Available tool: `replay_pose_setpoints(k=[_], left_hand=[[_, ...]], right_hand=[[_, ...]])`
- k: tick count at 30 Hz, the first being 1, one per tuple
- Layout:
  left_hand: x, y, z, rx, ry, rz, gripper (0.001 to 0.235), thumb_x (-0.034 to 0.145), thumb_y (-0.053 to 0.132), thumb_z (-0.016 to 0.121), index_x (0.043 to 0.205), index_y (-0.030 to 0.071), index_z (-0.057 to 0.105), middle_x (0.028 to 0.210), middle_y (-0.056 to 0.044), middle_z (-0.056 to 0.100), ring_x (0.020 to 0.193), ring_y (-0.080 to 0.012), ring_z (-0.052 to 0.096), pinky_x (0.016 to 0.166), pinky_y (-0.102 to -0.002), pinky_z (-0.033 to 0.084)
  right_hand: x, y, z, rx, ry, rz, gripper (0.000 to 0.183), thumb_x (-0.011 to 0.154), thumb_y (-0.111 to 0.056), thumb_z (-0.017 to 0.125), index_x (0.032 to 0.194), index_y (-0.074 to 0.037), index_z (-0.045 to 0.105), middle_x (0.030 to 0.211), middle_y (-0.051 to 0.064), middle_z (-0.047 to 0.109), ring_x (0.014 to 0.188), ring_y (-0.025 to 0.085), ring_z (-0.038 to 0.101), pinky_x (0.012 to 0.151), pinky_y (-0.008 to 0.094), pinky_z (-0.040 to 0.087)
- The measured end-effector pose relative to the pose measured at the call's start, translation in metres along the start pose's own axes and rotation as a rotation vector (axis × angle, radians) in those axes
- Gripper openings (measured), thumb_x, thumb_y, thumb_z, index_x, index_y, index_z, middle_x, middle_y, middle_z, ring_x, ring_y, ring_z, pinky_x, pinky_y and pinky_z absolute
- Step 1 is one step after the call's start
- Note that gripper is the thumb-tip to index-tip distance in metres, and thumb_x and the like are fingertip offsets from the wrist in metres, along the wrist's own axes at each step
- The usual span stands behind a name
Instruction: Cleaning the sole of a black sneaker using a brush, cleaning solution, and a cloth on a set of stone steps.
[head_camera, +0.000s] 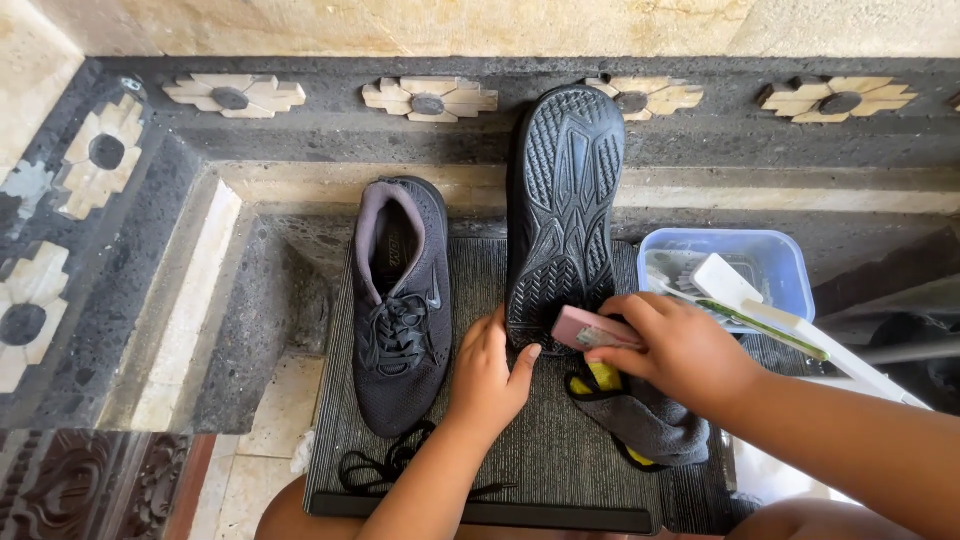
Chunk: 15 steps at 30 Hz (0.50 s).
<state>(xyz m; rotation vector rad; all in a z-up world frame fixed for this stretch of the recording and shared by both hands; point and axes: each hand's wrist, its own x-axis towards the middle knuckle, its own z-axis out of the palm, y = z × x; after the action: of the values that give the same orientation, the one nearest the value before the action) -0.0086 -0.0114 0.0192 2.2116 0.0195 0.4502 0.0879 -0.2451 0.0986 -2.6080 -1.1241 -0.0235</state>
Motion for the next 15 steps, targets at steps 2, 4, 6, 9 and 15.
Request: replay_pose_setpoints(k=[2, 4, 6, 9, 15], left_hand=[[0.0, -0.001, 0.001, 0.001, -0.002, -0.005, 0.058, 0.095, 0.024, 0.067, 0.141, -0.007, 0.049, 0.117, -0.026, 0.068, 0.118, -0.0415, 0.062, 0.098, -0.052, 0.052], [-0.002, 0.003, -0.001, 0.003, -0.009, -0.001, 0.058, 0.095, 0.023, 0.067, 0.14, -0.007, 0.049, 0.117, -0.026, 0.068, 0.118, -0.0412, 0.062, 0.098, -0.052, 0.052], [0.001, 0.011, -0.007, -0.012, -0.032, -0.019, 0.056, 0.097, 0.024, 0.064, 0.141, -0.006, 0.05, 0.116, -0.025, 0.068, 0.117, -0.0405, 0.062, 0.097, -0.052, 0.052], [0.002, 0.005, -0.002, -0.003, -0.016, -0.032, 0.056, 0.095, 0.023, 0.067, 0.139, -0.006, 0.051, 0.117, -0.025, 0.068, 0.117, -0.0416, 0.062, 0.097, -0.052, 0.052], [-0.004, -0.013, 0.011, 0.074, -0.05, -0.031, 0.065, 0.101, 0.047, 0.049, 0.145, -0.001, 0.043, 0.134, -0.023, 0.06, 0.13, -0.039, 0.053, 0.107, -0.051, 0.045]], right_hand=[[0.0, 0.002, 0.002, 0.002, -0.088, -0.039, 0.047, 0.085, -0.052, 0.075, 0.118, -0.02, 0.065, 0.094, 0.009, 0.071, 0.087, 0.034, 0.075, 0.075, 0.044, 0.062], [-0.005, 0.007, 0.01, 0.003, -0.169, -0.072, 0.045, 0.084, -0.052, 0.076, 0.113, -0.019, 0.069, 0.091, 0.009, 0.073, 0.086, 0.034, 0.076, 0.075, 0.043, 0.063], [-0.007, 0.015, 0.023, -0.126, -0.241, -0.202, 0.047, 0.084, -0.051, 0.077, 0.114, -0.016, 0.066, 0.088, 0.006, 0.07, 0.084, 0.031, 0.076, 0.074, 0.037, 0.062], [-0.003, 0.01, 0.01, -0.011, -0.183, -0.129, 0.047, 0.086, -0.051, 0.076, 0.115, -0.016, 0.067, 0.088, 0.009, 0.07, 0.088, 0.033, 0.075, 0.076, 0.041, 0.063], [0.011, 0.013, 0.005, 0.011, -0.294, 0.042, 0.044, 0.086, -0.063, 0.07, 0.095, -0.021, 0.063, 0.083, 0.002, 0.068, 0.074, 0.025, 0.066, 0.067, 0.041, 0.05]])
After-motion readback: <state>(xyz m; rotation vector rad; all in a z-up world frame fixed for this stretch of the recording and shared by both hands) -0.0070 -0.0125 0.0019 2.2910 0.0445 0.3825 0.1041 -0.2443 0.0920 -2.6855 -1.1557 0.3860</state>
